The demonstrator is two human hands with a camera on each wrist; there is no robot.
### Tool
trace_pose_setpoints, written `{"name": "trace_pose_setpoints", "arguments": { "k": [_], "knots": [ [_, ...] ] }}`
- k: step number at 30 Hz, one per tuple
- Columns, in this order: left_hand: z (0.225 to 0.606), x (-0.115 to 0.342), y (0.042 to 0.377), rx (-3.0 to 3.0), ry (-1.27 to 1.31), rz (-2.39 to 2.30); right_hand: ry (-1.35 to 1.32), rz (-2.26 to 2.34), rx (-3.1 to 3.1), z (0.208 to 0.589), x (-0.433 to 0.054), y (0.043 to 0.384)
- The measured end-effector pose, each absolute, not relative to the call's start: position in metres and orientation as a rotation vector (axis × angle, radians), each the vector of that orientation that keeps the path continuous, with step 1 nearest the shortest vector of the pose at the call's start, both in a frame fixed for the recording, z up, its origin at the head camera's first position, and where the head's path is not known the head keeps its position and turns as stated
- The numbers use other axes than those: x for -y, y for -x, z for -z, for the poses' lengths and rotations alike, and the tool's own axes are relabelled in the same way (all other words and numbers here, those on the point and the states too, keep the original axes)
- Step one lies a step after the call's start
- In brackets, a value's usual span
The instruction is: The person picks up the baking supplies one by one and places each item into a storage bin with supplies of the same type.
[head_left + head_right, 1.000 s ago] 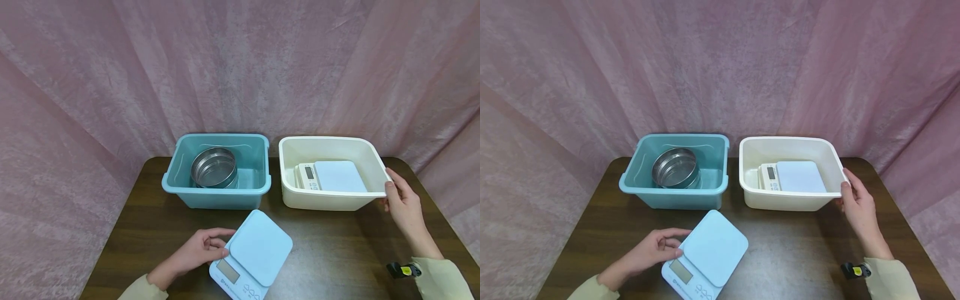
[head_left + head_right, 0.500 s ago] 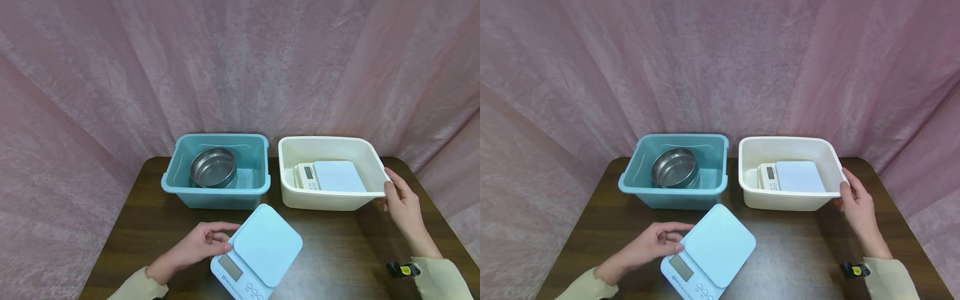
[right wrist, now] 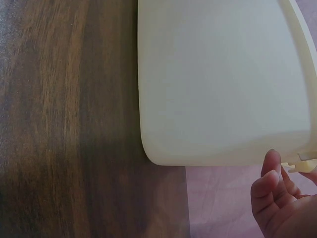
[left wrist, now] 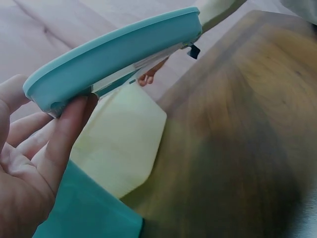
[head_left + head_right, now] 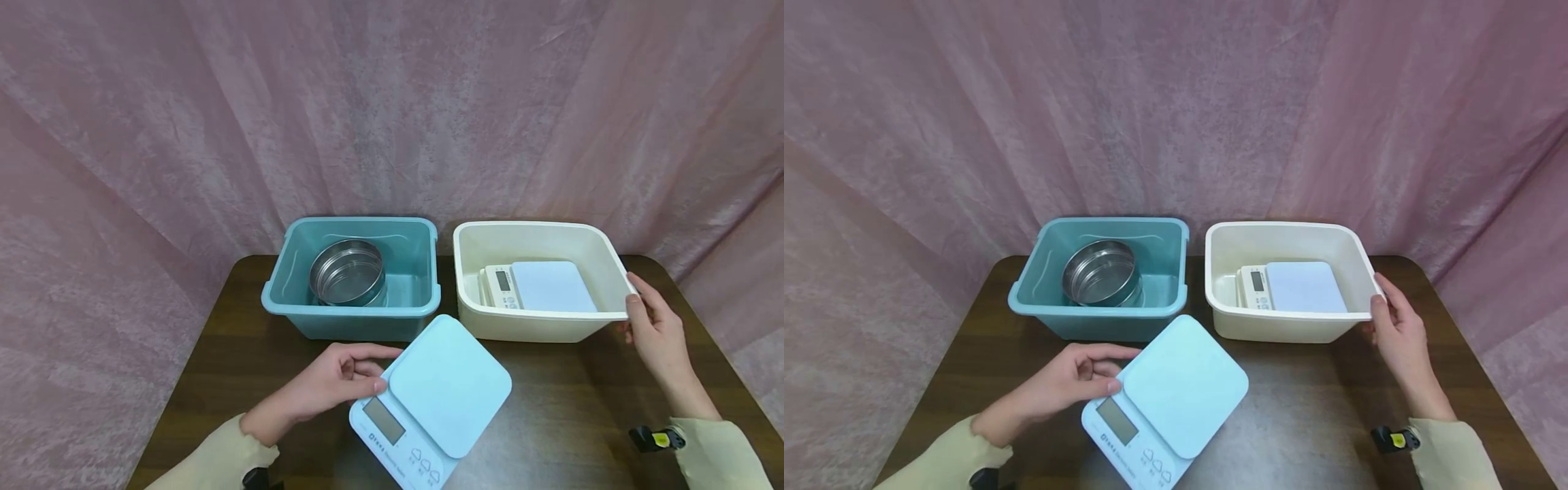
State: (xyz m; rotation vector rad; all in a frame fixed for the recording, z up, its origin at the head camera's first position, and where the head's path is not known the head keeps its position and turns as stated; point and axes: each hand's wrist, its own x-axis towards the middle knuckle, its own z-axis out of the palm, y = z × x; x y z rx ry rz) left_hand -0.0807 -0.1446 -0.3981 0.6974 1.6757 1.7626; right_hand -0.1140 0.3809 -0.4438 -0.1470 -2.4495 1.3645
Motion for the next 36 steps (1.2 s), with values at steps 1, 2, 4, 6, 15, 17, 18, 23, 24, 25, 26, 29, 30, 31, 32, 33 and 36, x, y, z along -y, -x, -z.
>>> {"name": "trace_pose_setpoints", "arguments": {
  "k": [1,2,4,6,15,17,18,23,24,25,26,29,30,31,32,33,36],
  "knots": [
    [0.396,0.144,0.081,-1.674,-0.696,-1.765,0.147,-1.366,2.447,0.444,-0.381,0.114],
    [0.393,0.143,0.082,-1.674,-0.698,-1.766,0.148,-1.368,2.446,0.444,-0.380,0.114],
    [0.388,0.142,0.085,-1.677,-0.699,-1.766,0.145,-1.366,2.448,0.444,-0.380,0.114],
    [0.383,0.139,0.088,-1.688,-0.712,-1.766,0.144,-1.371,2.453,0.443,-0.380,0.113],
    [0.359,0.125,0.106,-1.716,-0.719,-1.764,0.144,-1.357,2.467,0.443,-0.383,0.112],
    [0.354,0.122,0.109,-1.736,-0.716,-1.761,0.147,-1.356,2.469,0.443,-0.383,0.112],
    [0.352,0.120,0.111,-1.747,-0.718,-1.760,0.151,-1.360,2.469,0.442,-0.383,0.111],
    [0.341,0.113,0.121,-1.789,-0.702,-1.767,0.156,-1.360,2.469,0.442,-0.382,0.111],
    [0.339,0.112,0.123,-1.792,-0.693,-1.770,0.158,-1.359,2.468,0.442,-0.382,0.111],
    [0.337,0.110,0.125,-1.794,-0.680,-1.777,0.159,-1.357,2.467,0.442,-0.381,0.111],
    [0.335,0.109,0.127,-1.790,-0.669,-1.787,0.161,-1.356,2.467,0.442,-0.381,0.111],
    [0.330,0.103,0.134,-1.782,-0.645,-1.815,0.172,-1.350,2.466,0.443,-0.382,0.112],
    [0.328,0.101,0.137,-1.777,-0.641,-1.824,0.173,-1.352,2.468,0.442,-0.382,0.112],
    [0.327,0.099,0.139,-1.777,-0.637,-1.832,0.178,-1.348,2.474,0.442,-0.382,0.112],
    [0.326,0.096,0.142,-1.776,-0.639,-1.837,0.184,-1.344,2.478,0.442,-0.382,0.112],
    [0.325,0.094,0.144,-1.777,-0.642,-1.842,0.189,-1.340,2.483,0.442,-0.382,0.112],
    [0.322,0.088,0.152,-1.777,-0.637,-1.849,0.190,-1.332,2.488,0.442,-0.383,0.112]
  ]
}}
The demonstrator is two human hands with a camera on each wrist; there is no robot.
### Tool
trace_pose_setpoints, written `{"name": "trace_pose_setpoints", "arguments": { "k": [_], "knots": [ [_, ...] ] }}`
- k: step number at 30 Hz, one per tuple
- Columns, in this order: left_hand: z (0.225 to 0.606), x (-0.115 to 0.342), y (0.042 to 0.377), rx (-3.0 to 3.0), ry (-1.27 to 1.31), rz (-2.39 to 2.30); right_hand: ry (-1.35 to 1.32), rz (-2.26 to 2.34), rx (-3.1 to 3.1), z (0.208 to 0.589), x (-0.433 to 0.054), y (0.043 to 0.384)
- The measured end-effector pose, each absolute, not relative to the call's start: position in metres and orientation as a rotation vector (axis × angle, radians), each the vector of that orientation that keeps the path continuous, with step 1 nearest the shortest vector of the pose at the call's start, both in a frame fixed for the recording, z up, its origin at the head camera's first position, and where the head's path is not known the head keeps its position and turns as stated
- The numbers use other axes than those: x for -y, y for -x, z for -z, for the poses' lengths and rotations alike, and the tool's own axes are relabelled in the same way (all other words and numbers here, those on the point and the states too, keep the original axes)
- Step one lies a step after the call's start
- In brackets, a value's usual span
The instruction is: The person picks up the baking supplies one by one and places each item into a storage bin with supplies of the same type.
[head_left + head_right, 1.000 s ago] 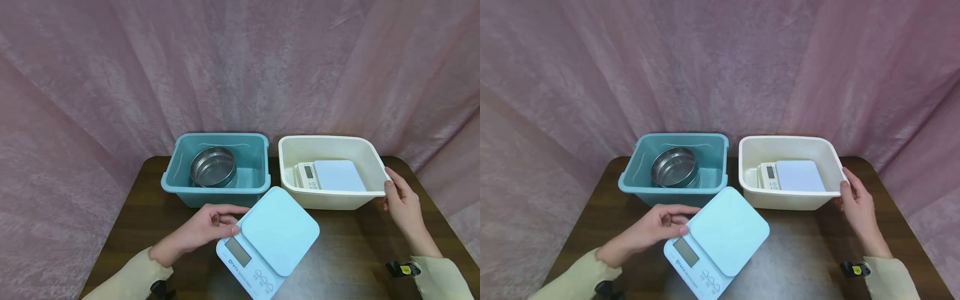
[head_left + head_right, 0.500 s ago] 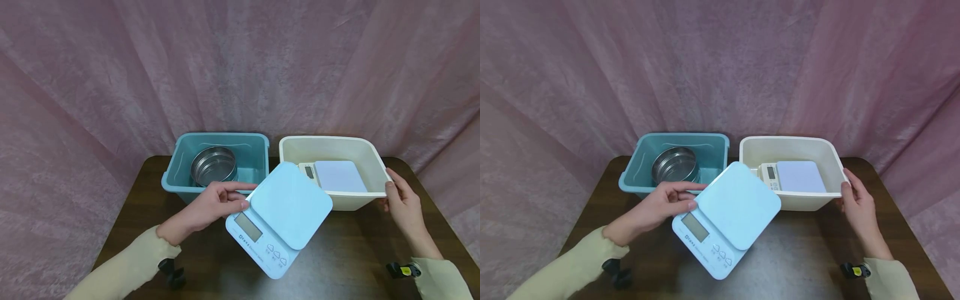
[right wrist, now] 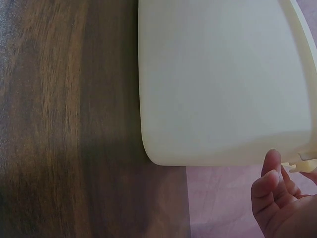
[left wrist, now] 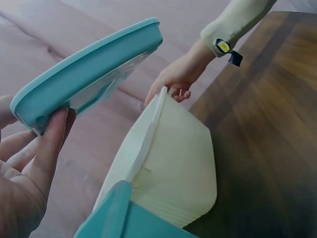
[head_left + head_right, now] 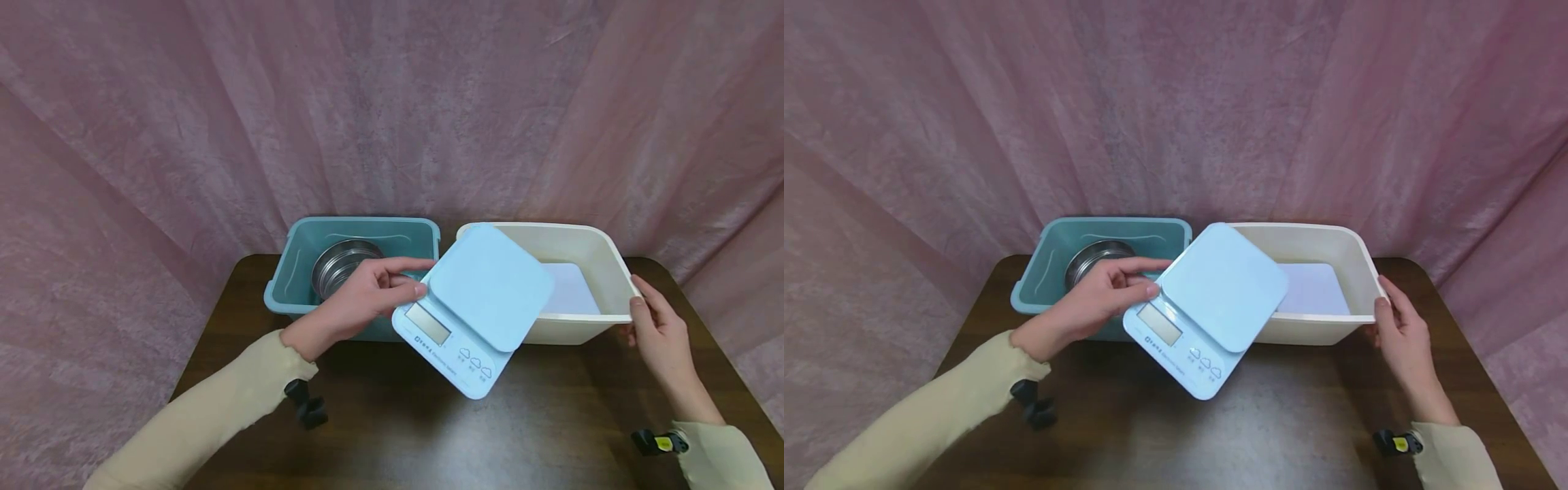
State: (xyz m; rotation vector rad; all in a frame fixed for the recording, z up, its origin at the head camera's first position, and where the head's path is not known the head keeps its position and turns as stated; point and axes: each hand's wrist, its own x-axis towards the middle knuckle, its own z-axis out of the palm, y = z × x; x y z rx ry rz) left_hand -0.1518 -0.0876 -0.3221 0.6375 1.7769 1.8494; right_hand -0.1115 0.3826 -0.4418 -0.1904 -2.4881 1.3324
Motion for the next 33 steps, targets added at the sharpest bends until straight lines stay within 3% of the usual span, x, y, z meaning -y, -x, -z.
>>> {"name": "trace_pose_setpoints", "arguments": {
  "k": [33],
  "knots": [
    [0.296,0.002,0.219,-1.854,-0.645,-1.701,0.136,-1.369,2.447,0.443,-0.383,0.108]
  ]
}}
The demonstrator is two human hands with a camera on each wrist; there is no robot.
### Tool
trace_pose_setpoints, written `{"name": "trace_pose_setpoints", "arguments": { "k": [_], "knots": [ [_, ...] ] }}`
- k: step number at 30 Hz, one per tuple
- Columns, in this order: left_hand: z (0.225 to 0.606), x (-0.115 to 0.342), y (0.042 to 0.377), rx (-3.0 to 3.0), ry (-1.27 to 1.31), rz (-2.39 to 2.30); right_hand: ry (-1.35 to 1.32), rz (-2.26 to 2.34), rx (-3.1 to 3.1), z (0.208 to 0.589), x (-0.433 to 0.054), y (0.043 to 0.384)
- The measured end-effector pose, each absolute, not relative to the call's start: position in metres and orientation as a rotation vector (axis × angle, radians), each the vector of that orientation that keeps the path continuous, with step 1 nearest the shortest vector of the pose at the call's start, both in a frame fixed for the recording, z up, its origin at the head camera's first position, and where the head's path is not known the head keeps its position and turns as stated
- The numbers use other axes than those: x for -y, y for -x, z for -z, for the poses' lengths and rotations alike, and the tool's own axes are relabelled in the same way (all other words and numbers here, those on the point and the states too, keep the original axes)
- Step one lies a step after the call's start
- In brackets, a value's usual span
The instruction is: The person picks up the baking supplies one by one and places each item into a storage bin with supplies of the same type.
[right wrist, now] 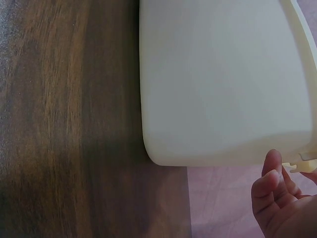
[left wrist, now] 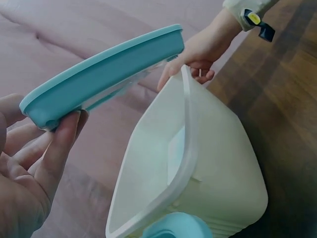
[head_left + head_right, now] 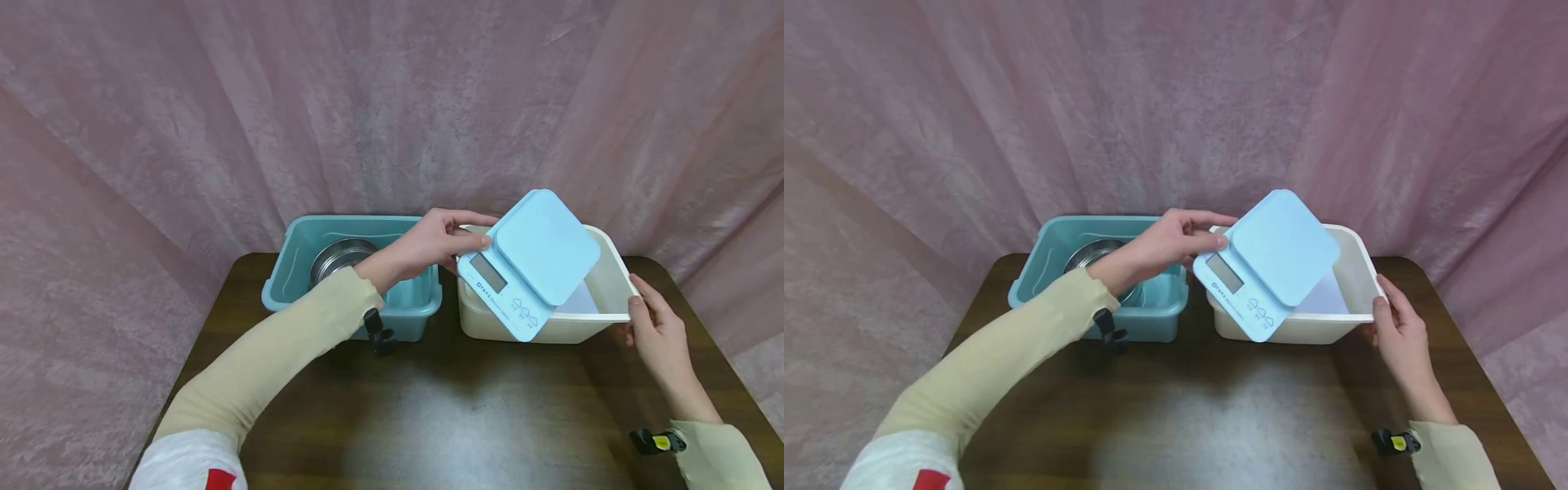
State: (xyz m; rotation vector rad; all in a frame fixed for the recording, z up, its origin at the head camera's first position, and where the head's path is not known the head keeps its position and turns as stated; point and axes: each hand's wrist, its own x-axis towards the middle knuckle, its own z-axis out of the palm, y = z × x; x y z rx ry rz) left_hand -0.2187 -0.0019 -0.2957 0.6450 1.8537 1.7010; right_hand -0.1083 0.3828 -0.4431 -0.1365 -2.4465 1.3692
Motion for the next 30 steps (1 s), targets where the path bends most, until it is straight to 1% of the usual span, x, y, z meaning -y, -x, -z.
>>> {"name": "trace_pose_setpoints", "arguments": {
  "k": [20,30],
  "knots": [
    [0.308,-0.044,0.257,-2.009,-0.659,-1.473,0.176,-1.354,2.438,0.440,-0.385,0.103],
    [0.311,-0.054,0.271,-2.022,-0.638,-1.453,0.187,-1.362,2.415,0.441,-0.385,0.102]
  ]
}}
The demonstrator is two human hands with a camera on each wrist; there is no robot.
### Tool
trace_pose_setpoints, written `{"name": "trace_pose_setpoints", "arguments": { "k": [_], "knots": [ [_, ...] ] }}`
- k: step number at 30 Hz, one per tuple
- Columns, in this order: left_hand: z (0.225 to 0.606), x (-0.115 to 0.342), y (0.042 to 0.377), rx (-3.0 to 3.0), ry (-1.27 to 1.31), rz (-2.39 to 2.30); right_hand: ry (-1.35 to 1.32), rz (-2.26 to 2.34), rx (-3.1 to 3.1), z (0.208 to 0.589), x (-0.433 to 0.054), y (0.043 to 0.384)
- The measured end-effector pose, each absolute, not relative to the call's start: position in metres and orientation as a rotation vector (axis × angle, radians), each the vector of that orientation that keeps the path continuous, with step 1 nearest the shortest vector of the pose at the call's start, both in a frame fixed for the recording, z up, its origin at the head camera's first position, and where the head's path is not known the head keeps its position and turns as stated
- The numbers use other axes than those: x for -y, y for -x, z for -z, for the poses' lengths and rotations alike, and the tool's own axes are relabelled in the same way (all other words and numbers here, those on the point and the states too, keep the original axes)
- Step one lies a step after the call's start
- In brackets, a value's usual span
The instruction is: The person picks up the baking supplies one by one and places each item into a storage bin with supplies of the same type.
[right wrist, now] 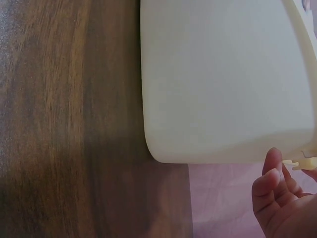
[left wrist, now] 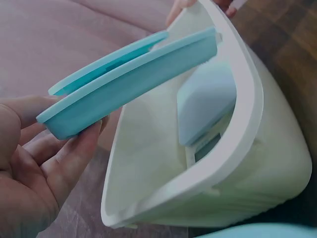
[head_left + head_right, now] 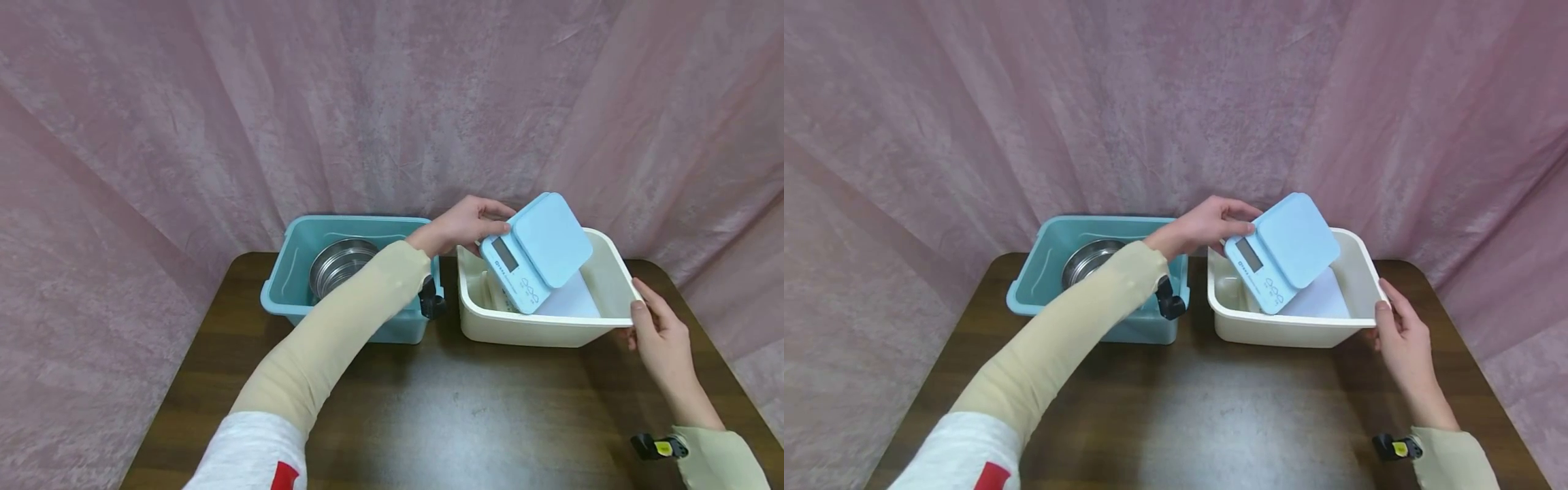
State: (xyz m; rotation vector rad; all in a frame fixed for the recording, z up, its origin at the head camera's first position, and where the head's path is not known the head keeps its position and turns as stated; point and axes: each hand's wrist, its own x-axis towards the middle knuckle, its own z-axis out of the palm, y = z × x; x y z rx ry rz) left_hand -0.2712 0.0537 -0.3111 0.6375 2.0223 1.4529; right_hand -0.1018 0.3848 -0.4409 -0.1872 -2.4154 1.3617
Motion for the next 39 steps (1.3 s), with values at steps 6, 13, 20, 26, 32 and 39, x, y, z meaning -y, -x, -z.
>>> {"name": "trace_pose_setpoints", "arguments": {
  "k": [6,13,20,26,32,39],
  "knots": [
    [0.314,-0.055,0.275,-2.044,-0.691,-1.394,0.179,-1.371,2.402,0.442,-0.384,0.100],
    [0.314,-0.066,0.278,-2.127,-0.759,-1.293,0.176,-1.352,2.406,0.442,-0.387,0.098],
    [0.316,-0.079,0.277,-2.156,-0.797,-1.140,0.190,-1.345,2.413,0.443,-0.388,0.096],
    [0.323,-0.088,0.274,-2.184,-0.798,-1.068,0.163,-1.344,2.413,0.443,-0.388,0.095],
    [0.330,-0.092,0.274,-2.243,-0.912,-0.953,0.180,-1.351,2.419,0.443,-0.389,0.096],
    [0.335,-0.092,0.274,-2.246,-0.901,-0.943,0.175,-1.371,2.416,0.443,-0.389,0.096]
  ]
}}
